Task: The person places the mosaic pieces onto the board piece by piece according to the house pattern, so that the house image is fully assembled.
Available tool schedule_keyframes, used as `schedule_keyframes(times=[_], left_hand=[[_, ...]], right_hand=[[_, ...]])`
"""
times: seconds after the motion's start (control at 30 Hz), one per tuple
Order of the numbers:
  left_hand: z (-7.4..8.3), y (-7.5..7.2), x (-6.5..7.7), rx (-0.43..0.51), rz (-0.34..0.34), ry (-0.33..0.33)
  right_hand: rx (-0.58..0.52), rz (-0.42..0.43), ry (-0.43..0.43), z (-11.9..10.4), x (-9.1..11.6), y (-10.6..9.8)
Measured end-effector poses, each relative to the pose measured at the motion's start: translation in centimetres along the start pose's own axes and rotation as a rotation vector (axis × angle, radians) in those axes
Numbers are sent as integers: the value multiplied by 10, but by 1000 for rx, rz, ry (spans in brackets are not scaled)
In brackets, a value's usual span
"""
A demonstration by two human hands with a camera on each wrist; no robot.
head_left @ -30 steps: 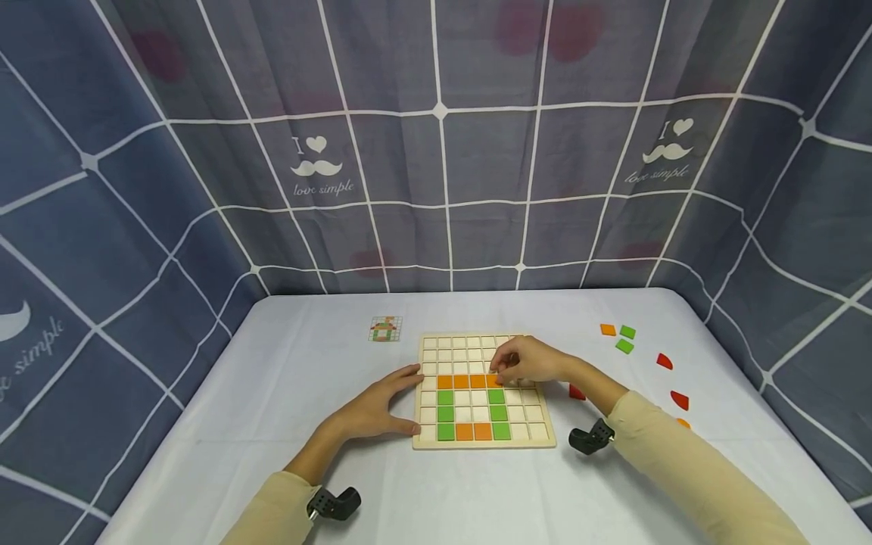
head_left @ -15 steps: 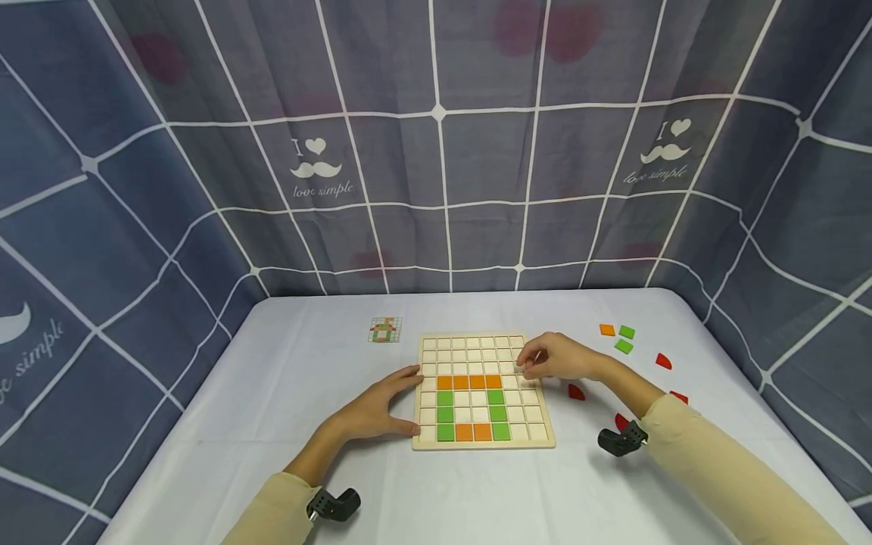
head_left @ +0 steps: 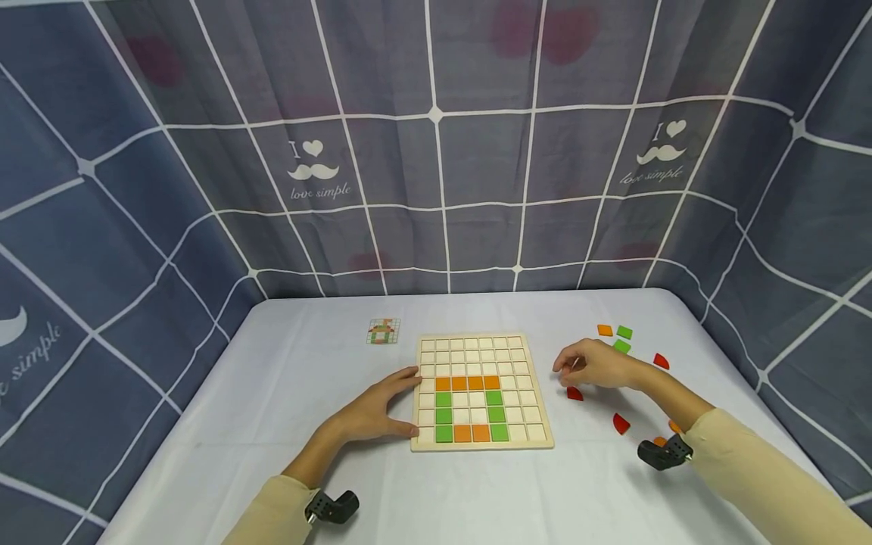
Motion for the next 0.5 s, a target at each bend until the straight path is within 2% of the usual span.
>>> schedule_keyframes(times=[0.3,0.5], left_hand=[[-2,1,1,-5,8,-7],[-2,0,0,-8,12,-9]], right_hand=[[91,26,-3,16,13,7],[119,52,-21,17,16,10]])
Point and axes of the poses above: each hand's wrist, its own x-axis away from the middle knuckle, its own y-axis out of the palm, z = x × y, the point moved 9 cm from there along -x, towards the middle knuckle, and after that the axes turned 7 degrees about x, right-handed, at the moved point
